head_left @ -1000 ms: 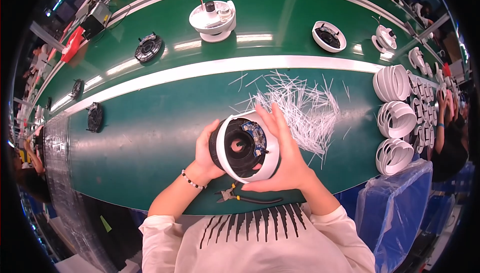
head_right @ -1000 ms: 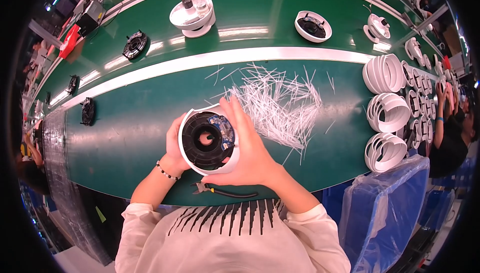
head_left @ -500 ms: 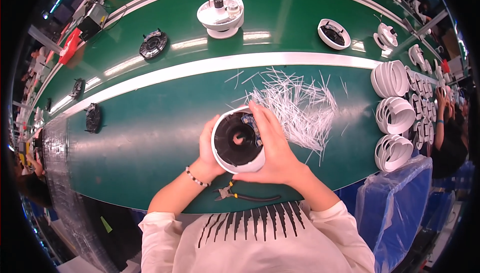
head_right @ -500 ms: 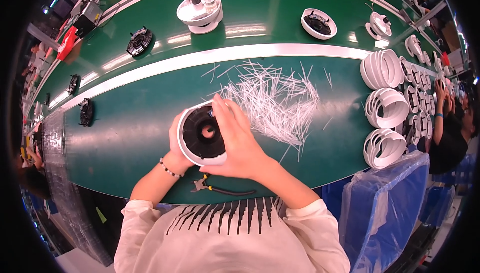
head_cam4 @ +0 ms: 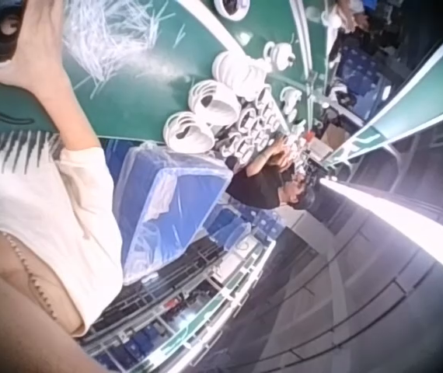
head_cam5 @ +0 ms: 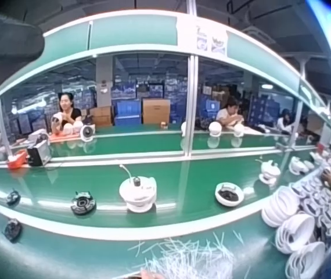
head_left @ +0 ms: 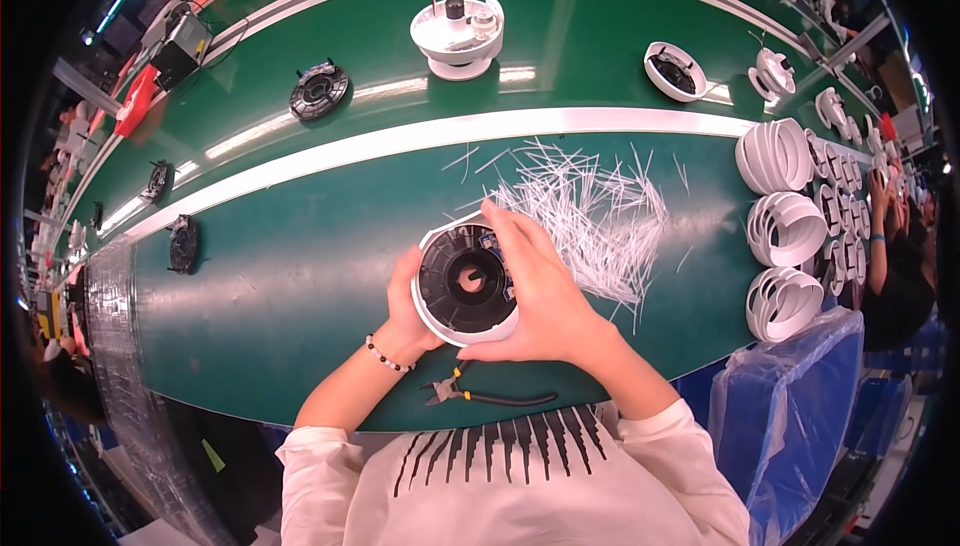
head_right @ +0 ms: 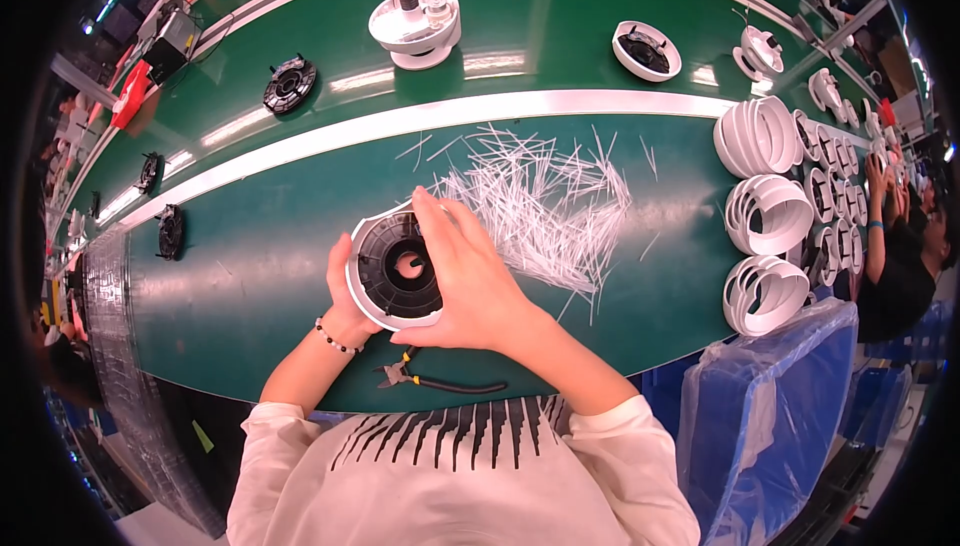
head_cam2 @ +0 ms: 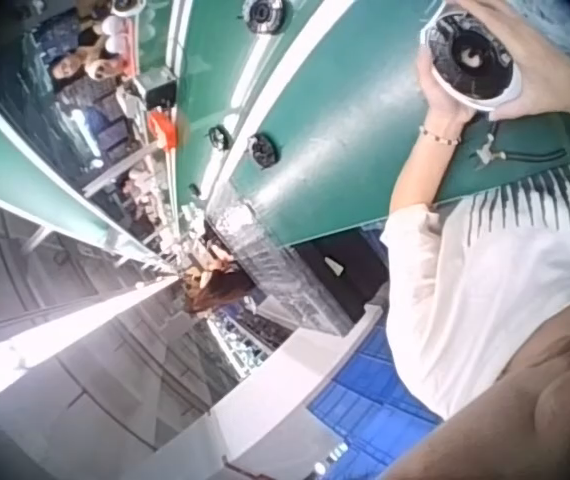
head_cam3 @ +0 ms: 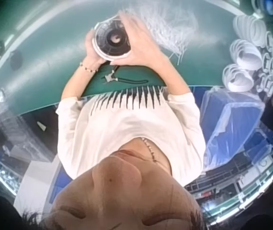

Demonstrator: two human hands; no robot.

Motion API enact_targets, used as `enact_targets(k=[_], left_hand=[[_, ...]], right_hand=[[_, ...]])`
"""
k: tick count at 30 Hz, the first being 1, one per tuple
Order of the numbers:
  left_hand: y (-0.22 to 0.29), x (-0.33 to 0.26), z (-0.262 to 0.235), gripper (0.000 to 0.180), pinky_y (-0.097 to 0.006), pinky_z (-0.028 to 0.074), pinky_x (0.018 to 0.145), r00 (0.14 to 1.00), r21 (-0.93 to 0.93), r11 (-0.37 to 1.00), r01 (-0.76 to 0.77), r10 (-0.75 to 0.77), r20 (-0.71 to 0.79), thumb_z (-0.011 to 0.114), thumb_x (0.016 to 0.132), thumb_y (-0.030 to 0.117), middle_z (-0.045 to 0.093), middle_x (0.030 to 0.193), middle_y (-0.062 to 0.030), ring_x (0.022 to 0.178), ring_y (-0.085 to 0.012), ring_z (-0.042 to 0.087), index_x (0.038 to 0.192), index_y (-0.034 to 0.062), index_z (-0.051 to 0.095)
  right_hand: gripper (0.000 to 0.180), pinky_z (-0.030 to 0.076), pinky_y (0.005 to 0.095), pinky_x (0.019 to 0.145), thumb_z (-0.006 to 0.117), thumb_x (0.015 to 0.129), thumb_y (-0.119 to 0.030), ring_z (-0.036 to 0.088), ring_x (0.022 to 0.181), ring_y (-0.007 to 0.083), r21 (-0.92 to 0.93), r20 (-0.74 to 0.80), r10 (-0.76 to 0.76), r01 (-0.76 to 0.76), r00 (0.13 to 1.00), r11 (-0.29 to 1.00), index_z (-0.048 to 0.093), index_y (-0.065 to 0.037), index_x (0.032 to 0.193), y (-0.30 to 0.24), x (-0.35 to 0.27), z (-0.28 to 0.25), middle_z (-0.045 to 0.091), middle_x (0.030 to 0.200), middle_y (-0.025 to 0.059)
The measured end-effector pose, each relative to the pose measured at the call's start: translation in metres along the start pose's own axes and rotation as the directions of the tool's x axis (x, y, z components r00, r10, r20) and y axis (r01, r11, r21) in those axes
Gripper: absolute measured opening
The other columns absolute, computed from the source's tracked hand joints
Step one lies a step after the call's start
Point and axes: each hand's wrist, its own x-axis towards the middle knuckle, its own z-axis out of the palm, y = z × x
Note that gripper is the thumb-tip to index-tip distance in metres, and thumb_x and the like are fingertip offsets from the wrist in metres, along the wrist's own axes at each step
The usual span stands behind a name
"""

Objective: Assembling security camera components on a production line using pliers.

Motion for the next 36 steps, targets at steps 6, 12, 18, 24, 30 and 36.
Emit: enact_targets(k=[6,12,18,24,30,36], left_hand=[[-0.001,0.010,0.010,0.068,-0.037,0.039,0.092,0.992,0.018,0.992,-0.125,0.125,-0.015,0.043,0.070,0.044,0.046,0.119,-0.0143,0.106,-0.0261,0.049,0.123,0.0022,0.037],[0.018,0.044,0.016,0.048,-0.039,0.042,0.088,0.973,-0.046,0.983,-0.176,0.166,-0.160,0.039,0.079,0.036,0.052,0.111,-0.0153,0.100,-0.0258,0.053,0.111,0.0017,0.048],[0.090,0.122,-0.036,0.036,-0.039,0.038,0.093,0.887,0.013,0.928,-0.373,0.360,-0.288,0.036,0.086,0.025,0.053,0.109,-0.0147,0.103,-0.0245,0.051,0.108,-0.0016,0.045],[0.147,0.168,-0.077,0.033,-0.039,0.040,0.091,0.822,0.070,0.882,-0.465,0.460,-0.334,0.033,0.088,0.023,0.052,0.110,-0.0158,0.101,-0.0261,0.051,0.107,-0.0014,0.045],[0.168,0.189,-0.100,0.028,-0.034,0.047,0.080,0.624,0.120,0.732,-0.671,0.645,-0.441,0.034,0.088,0.020,0.057,0.100,-0.0127,0.092,-0.0230,0.056,0.099,-0.0005,0.050],[0.183,0.174,-0.116,0.030,-0.031,0.044,0.080,0.562,0.407,0.696,-0.592,0.718,-0.410,0.036,0.091,0.027,0.054,0.102,-0.0105,0.093,-0.0181,0.054,0.104,0.0003,0.045]], right_hand=[[0.110,0.029,0.0456,0.093,0.077,0.049,-0.040,0.032,0.113,0.0409,-0.044,-0.207,0.011,-0.020,0.978,0.999,0.017,0.007,0.129,0.002,0.000,0.023,0.031,0.125,0.0251],[0.104,0.015,0.0562,0.096,0.073,0.056,-0.043,0.015,0.121,0.0488,-0.181,-0.346,-0.033,-0.032,0.938,0.983,0.014,0.004,0.129,0.010,-0.003,0.030,0.012,0.134,0.0295],[0.086,0.016,0.0538,0.099,0.073,0.060,-0.036,0.016,0.125,0.0426,-0.047,0.165,-0.019,0.028,0.986,0.999,0.031,-0.003,0.127,-0.015,-0.050,0.019,0.016,0.136,0.0216],[0.085,0.018,0.0549,0.098,0.075,0.055,-0.034,0.019,0.125,0.0375,-0.311,0.531,0.122,0.059,0.839,0.949,0.036,-0.004,0.124,-0.026,-0.070,0.020,0.022,0.134,0.0182],[0.083,0.018,0.0551,0.098,0.075,0.054,-0.030,0.025,0.122,0.0339,-0.385,0.547,0.094,0.150,0.832,0.911,0.037,-0.004,0.123,-0.020,-0.065,0.016,0.033,0.125,0.0159],[0.058,0.022,0.0451,0.101,0.063,0.052,-0.014,0.047,0.085,0.0269,-0.251,0.449,-0.074,0.205,0.891,0.946,0.050,0.000,0.106,0.010,-0.068,-0.002,0.047,0.090,0.0104]])
